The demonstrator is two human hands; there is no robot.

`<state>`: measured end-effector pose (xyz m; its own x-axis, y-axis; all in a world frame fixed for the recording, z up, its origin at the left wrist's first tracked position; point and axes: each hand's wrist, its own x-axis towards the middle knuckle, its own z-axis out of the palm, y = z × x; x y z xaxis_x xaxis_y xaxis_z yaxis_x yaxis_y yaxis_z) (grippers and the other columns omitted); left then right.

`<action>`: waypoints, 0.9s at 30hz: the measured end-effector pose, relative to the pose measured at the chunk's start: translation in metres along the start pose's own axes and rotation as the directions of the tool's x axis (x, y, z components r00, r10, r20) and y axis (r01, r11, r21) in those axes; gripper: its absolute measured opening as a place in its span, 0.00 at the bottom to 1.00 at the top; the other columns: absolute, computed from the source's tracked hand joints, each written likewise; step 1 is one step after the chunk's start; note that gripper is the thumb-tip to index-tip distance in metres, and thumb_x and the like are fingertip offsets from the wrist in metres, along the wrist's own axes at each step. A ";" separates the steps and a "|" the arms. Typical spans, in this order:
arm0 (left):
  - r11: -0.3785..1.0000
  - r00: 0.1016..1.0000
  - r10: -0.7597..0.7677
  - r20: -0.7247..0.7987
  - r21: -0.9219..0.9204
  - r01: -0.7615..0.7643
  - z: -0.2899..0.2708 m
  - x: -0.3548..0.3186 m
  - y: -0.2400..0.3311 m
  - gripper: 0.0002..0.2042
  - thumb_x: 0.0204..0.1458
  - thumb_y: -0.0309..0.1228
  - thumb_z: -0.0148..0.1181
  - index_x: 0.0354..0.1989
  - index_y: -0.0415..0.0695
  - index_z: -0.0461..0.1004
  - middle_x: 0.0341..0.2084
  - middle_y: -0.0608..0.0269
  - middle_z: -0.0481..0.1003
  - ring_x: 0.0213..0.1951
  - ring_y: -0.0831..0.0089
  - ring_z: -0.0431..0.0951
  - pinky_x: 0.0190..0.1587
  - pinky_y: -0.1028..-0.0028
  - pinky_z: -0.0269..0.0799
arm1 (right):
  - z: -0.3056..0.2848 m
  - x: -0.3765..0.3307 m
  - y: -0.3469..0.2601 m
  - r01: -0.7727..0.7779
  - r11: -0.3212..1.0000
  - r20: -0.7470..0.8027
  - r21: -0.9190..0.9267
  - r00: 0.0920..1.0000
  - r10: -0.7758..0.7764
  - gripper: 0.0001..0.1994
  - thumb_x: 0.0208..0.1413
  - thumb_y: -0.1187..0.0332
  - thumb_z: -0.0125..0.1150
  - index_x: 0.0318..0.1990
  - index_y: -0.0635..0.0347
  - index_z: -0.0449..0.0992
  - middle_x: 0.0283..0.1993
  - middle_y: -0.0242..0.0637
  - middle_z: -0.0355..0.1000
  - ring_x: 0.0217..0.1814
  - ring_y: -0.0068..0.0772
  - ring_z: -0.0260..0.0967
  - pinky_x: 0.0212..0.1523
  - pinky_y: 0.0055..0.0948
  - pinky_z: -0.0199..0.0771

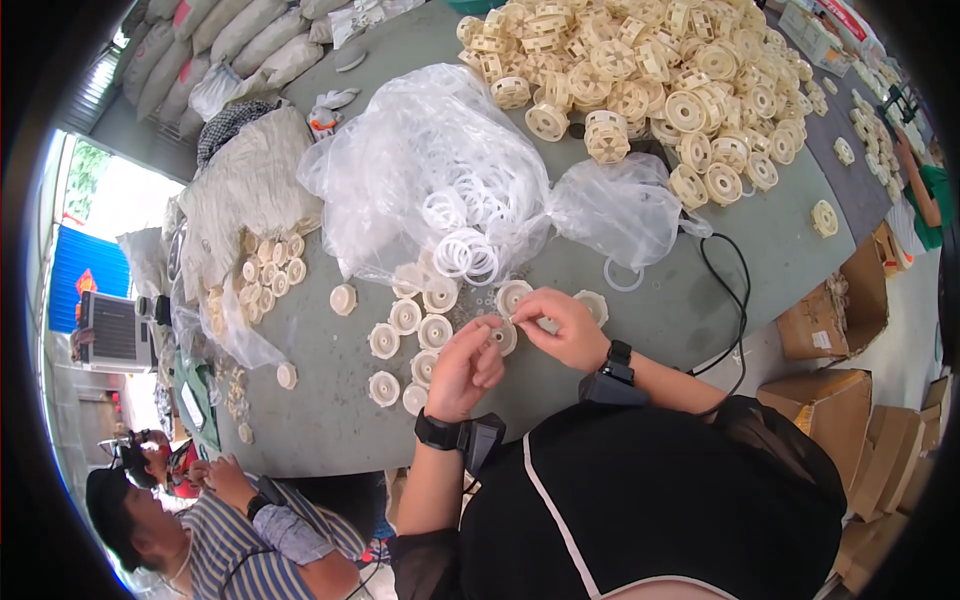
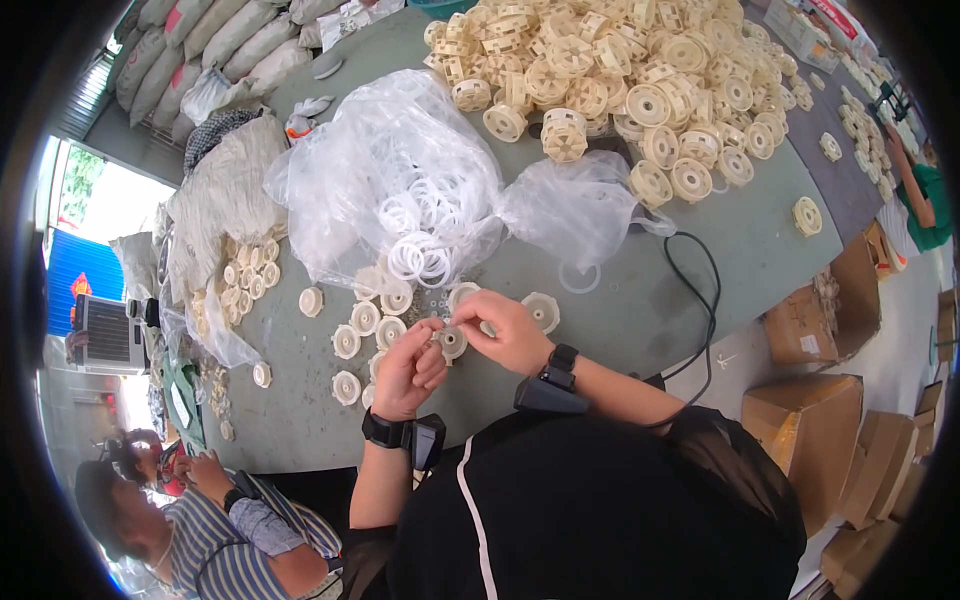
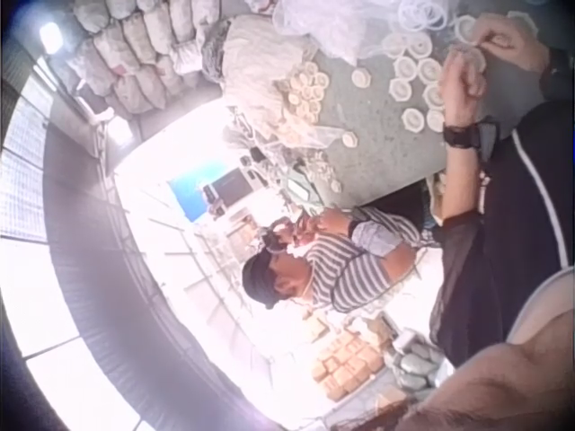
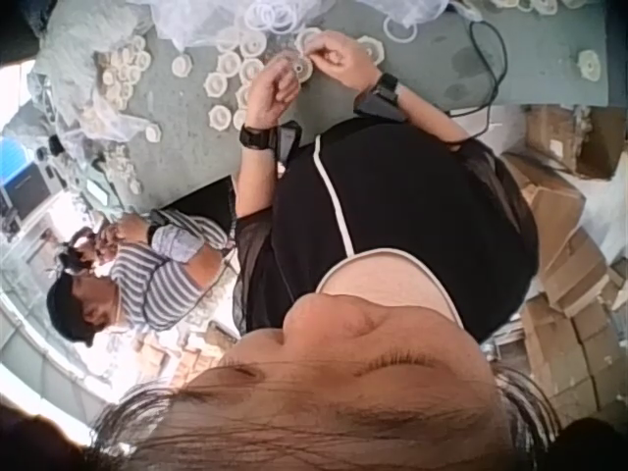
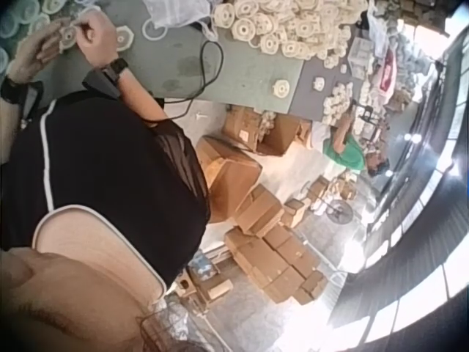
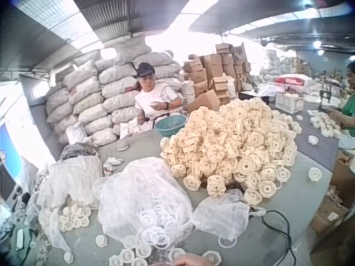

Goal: Assembling small plastic components at a manufacturing workstation.

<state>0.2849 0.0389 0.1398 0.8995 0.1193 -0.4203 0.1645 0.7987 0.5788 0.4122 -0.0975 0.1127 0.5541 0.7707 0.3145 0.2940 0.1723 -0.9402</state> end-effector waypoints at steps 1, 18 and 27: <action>1.000 1.000 0.001 0.000 0.001 -0.001 -0.001 0.000 0.000 0.10 0.57 0.32 0.44 0.40 0.39 0.66 0.12 0.70 0.59 0.12 0.82 0.55 0.17 0.80 0.52 | 0.000 0.000 0.000 0.063 0.997 -0.014 -0.048 0.998 -0.063 0.07 0.46 0.80 0.55 0.34 0.60 0.72 0.35 0.35 0.69 0.35 0.29 0.68 0.34 0.24 0.68; 0.850 0.918 0.379 -0.113 0.436 -0.297 0.017 -0.005 -0.014 0.08 0.55 0.29 0.47 0.38 0.39 0.69 0.27 0.63 0.72 0.28 0.76 0.72 0.35 0.76 0.68 | -0.001 -0.001 -0.003 0.119 0.991 -0.073 -0.067 0.990 -0.124 0.08 0.45 0.80 0.56 0.34 0.60 0.72 0.36 0.37 0.69 0.37 0.34 0.68 0.35 0.26 0.68; 0.961 0.984 0.117 -0.135 0.267 -0.078 0.011 0.000 -0.012 0.17 0.59 0.40 0.39 0.21 0.45 0.63 0.13 0.68 0.62 0.15 0.79 0.61 0.20 0.79 0.58 | -0.002 -0.001 -0.007 0.153 0.984 -0.044 -0.087 0.987 -0.157 0.07 0.44 0.80 0.57 0.33 0.60 0.73 0.36 0.36 0.69 0.38 0.34 0.68 0.37 0.26 0.68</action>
<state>0.2873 0.0224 0.1408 0.8499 0.2904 -0.4398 0.1960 0.6004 0.7753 0.4110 -0.1011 0.1196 0.5346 0.7067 0.4635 0.4420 0.2337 -0.8661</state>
